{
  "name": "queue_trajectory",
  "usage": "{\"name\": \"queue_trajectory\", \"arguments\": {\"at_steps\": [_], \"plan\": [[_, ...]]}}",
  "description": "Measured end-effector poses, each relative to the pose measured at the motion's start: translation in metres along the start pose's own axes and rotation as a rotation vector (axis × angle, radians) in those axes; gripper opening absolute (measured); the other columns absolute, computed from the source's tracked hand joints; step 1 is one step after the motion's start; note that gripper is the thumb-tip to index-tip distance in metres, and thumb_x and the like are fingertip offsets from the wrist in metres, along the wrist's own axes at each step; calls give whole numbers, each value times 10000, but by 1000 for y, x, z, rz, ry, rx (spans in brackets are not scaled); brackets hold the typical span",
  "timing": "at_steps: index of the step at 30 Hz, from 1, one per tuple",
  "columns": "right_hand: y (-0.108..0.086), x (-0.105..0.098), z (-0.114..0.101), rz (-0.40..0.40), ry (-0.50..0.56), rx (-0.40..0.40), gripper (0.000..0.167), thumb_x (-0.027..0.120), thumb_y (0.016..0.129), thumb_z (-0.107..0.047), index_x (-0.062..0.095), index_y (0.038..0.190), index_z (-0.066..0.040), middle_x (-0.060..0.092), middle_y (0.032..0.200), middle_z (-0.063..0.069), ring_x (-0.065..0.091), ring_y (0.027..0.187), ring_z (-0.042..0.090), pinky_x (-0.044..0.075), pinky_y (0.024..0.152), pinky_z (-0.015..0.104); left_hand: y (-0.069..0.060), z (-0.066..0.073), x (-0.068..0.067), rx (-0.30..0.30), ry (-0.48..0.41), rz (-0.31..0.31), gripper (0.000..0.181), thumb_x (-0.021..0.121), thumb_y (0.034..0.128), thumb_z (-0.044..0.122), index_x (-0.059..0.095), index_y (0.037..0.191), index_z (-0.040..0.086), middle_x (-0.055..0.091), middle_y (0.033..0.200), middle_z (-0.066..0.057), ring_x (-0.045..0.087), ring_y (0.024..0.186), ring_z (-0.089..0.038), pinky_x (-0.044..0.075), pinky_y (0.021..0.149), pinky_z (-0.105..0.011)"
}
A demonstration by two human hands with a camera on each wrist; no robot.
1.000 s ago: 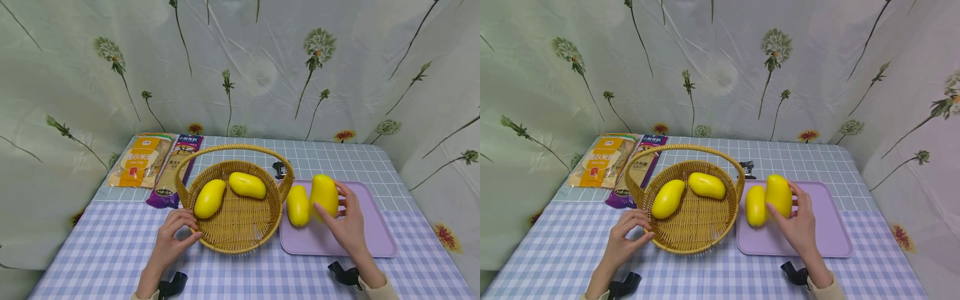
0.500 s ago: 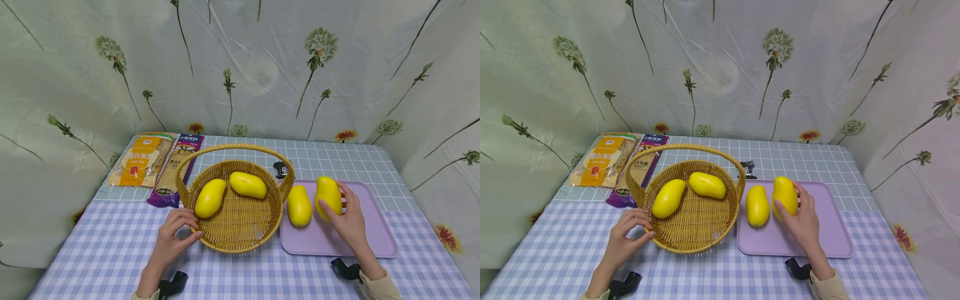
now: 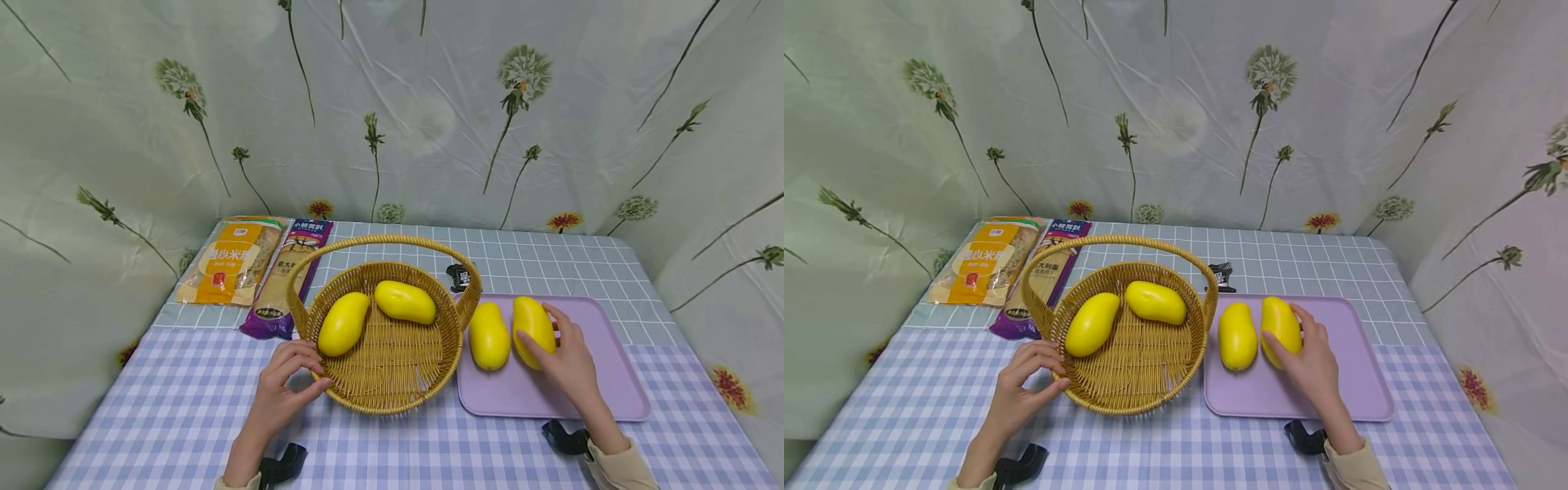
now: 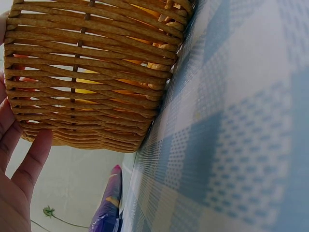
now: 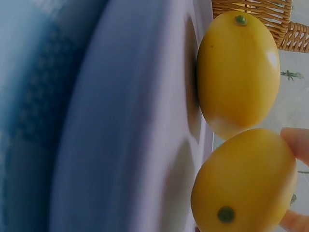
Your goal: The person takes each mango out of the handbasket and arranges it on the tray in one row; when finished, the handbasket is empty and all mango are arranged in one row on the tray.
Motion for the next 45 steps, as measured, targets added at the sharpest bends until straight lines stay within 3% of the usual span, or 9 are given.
{"name": "queue_trajectory", "arguments": {"at_steps": [16,23,34,45], "plan": [[1,2,-2,-121,-38,76,801,610,859,-542,343,1427,-44,462,1141,268,493,925,377,416,667,443,-1,0,-1,-10,-8,0,228,825,681,21,619,770,63,615,924,-70,530,952,-324,381,960,-251],[3,2,-2,-145,-70,83,804,588,861,-565,367,1410,-21,477,1119,280,499,911,381,428,674,467,-1,0,0,-1,-16,-1,224,825,689,29,619,772,56,608,889,-160,526,960,-323,375,968,-256],[4,2,-3,-173,-98,84,809,556,872,-581,363,1402,-1,468,1139,303,502,929,402,440,714,515,0,0,0,5,-8,1,238,828,667,11,618,767,62,615,913,-80,530,960,-312,378,966,-261],[4,2,-3,-226,-120,112,853,505,879,-620,327,1418,16,418,1177,316,501,871,393,443,687,488,0,-2,0,8,-13,-2,224,823,694,39,613,768,63,607,881,-142,529,961,-314,374,972,-260]]}}
Point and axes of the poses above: each hand's wrist, its own y-axis towards the middle knuckle, its own x-axis out of the palm, z = x × y, the point moved 3 cm from there along y, towards the middle knuckle
